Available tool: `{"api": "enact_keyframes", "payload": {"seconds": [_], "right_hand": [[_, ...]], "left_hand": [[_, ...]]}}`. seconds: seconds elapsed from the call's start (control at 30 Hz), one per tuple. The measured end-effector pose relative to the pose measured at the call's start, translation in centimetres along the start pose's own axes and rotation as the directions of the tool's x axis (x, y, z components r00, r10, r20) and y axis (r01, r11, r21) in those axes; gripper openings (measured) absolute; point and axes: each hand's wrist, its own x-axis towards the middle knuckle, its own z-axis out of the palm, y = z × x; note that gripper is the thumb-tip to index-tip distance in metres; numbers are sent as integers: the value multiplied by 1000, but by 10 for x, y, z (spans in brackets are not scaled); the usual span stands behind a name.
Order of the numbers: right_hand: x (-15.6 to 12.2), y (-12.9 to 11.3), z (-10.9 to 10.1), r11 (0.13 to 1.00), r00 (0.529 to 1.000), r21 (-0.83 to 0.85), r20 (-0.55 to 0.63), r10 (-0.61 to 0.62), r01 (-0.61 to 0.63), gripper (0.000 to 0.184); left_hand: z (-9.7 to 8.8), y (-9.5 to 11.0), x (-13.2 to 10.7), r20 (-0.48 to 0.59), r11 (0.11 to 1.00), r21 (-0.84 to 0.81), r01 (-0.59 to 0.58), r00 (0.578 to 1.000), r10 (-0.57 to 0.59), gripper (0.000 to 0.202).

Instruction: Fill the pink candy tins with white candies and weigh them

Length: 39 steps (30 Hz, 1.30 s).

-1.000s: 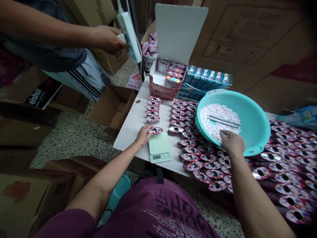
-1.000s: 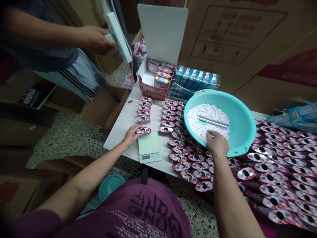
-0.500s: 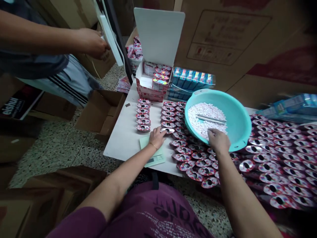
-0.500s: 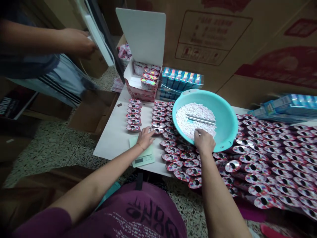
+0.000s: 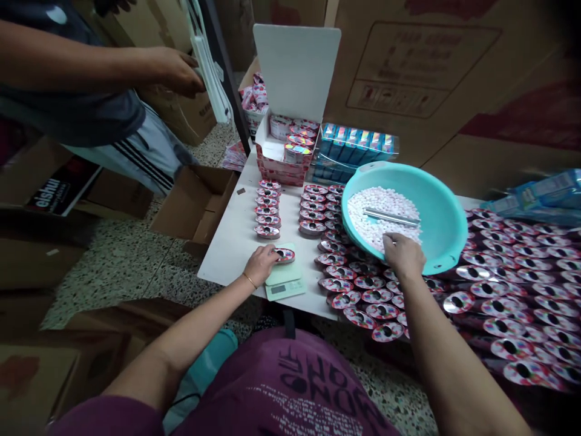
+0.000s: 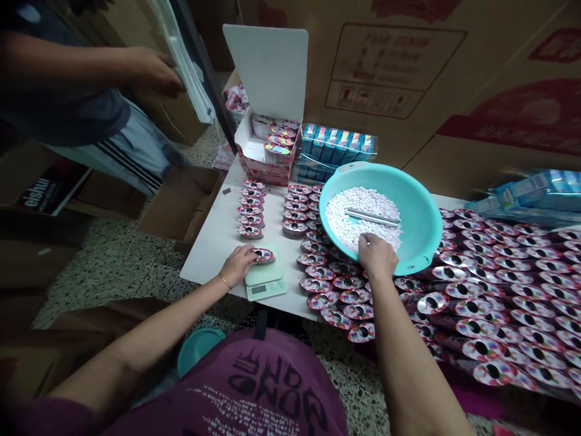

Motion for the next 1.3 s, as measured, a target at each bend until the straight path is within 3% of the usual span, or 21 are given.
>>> {"api": "enact_keyframes", "payload": {"seconds": [0.13, 0.3, 0.4, 0.47, 0.57, 0.63, 0.7, 0.83, 0.93, 1.0, 1.03, 1.07, 1.13, 1.2, 1.23, 1.3], "right_hand": [[0, -1, -1, 1000, 1000, -7, -1, -4, 4, 44], [-1, -2, -2, 999, 999, -42, 24, 24, -23, 43], [10, 2, 0, 997, 990, -73, 141, -8, 18, 44], [24, 7, 6, 990, 957, -96, 280, -74, 105, 47], [49, 11, 17, 958, 863, -106, 468, -188, 266, 49], [62, 9, 23, 936, 804, -100, 548, -231, 337, 44], [68, 4, 26, 925, 782, -96, 570, -252, 368, 38], [62, -2, 21, 943, 836, -83, 492, -242, 322, 21], [54, 2, 12, 968, 874, 242, 453, -175, 69, 13], [50, 4, 1, 821, 908, 553, 403, -114, -142, 11], [47, 3, -6, 734, 926, 654, 364, -95, -182, 10], [42, -1, -13, 677, 944, 716, 316, -96, -171, 11], [27, -17, -26, 676, 954, 736, 231, -192, -43, 13], [3, -44, -31, 717, 897, 675, 192, -399, 175, 16], [-13, -61, -29, 717, 834, 631, 197, -516, 295, 16], [-45, -97, -13, 626, 669, 575, 173, -722, 527, 15]], "left_hand": [[8, -7, -14, 37, 999, -14, 48, 998, -48, 23], [2, -21, -20, -55, 987, -104, 121, 990, -127, 61], [-1, -32, -26, -75, 979, -110, 169, 981, -177, 70], [-1, -37, -30, -71, 978, -115, 176, 980, -185, 73], [0, -37, -33, -94, 976, -145, 165, 979, -180, 73], [0, -36, -34, -117, 973, -169, 158, 977, -179, 70], [-1, -34, -35, -133, 968, -188, 163, 973, -190, 67], [-5, -34, -39, -155, 956, -232, 177, 964, -216, 55], [-6, -37, -42, -156, 935, -287, 207, 953, -259, 47], [-6, -38, -45, -146, 914, -320, 250, 940, -308, 43], [-6, -38, -46, -141, 904, -333, 269, 933, -330, 41], [-7, -38, -46, -136, 896, -342, 285, 928, -347, 40], [-7, -37, -47, -131, 887, -351, 300, 922, -364, 37], [-6, -34, -48, -130, 882, -359, 306, 919, -372, 33], [-6, -33, -48, -127, 878, -365, 309, 918, -376, 32], [-5, -31, -50, -121, 869, -383, 314, 915, -384, 29]]}}
